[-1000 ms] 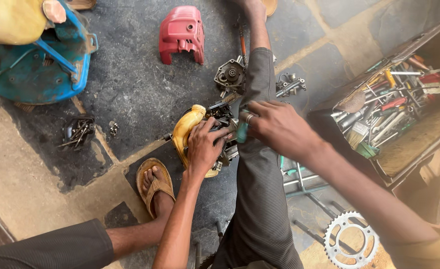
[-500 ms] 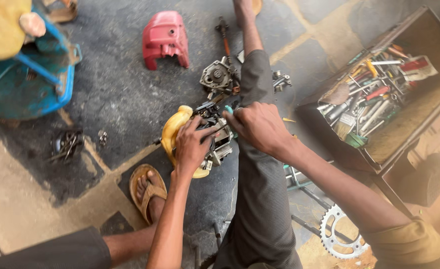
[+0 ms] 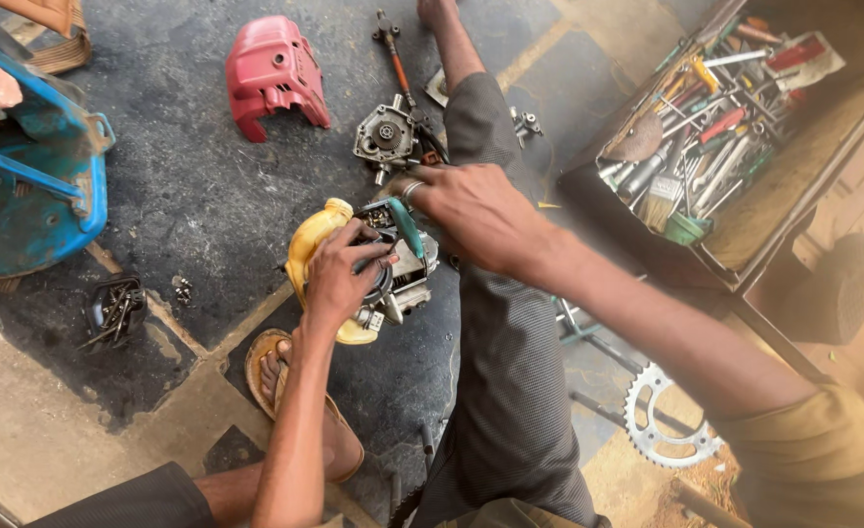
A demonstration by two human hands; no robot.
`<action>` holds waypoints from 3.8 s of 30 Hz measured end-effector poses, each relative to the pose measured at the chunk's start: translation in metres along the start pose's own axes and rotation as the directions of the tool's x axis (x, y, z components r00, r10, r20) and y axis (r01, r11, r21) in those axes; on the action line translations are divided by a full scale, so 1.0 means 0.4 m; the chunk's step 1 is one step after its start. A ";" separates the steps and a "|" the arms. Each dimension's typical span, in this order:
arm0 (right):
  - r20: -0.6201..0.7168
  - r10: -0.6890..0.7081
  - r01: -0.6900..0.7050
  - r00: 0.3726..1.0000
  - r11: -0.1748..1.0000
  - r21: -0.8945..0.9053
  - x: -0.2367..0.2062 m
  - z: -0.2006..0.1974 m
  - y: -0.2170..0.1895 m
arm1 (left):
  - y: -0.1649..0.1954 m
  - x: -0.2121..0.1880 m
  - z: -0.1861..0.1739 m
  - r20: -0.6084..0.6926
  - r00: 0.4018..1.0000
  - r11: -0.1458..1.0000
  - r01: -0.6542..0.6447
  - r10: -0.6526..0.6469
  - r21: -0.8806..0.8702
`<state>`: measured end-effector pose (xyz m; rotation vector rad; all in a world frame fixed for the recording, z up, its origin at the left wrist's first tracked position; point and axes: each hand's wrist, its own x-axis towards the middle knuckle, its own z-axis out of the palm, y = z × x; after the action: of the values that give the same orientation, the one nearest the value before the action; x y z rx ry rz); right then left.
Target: The person assembles a small engine by hand, using a screwdriver to tighten bolts and a wrench to secure a red cover. The person handles the engine block, a red cover, and various tools while sitting on the floor.
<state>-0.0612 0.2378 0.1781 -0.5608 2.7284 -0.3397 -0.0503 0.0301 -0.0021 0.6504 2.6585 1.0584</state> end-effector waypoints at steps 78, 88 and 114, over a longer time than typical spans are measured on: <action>0.038 -0.083 0.085 0.996 0.993 -0.076 -0.061 0.001 -0.054 | -0.022 0.000 0.006 0.079 0.997 1.000 -0.008 0.010 -0.014; -0.373 -0.560 0.381 0.739 0.805 -0.455 -0.077 0.077 0.021 | -0.010 -0.005 -0.003 0.088 0.996 1.000 -0.013 0.014 -0.012; 0.324 -0.446 0.551 0.834 0.686 -0.475 -0.036 0.065 0.026 | -0.020 -0.023 0.012 -0.053 0.997 0.998 -0.061 0.061 -0.003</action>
<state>-0.0429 0.2489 0.1551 -1.4366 2.4151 0.3981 -0.0431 0.0234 -0.0110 0.7164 2.6962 1.1120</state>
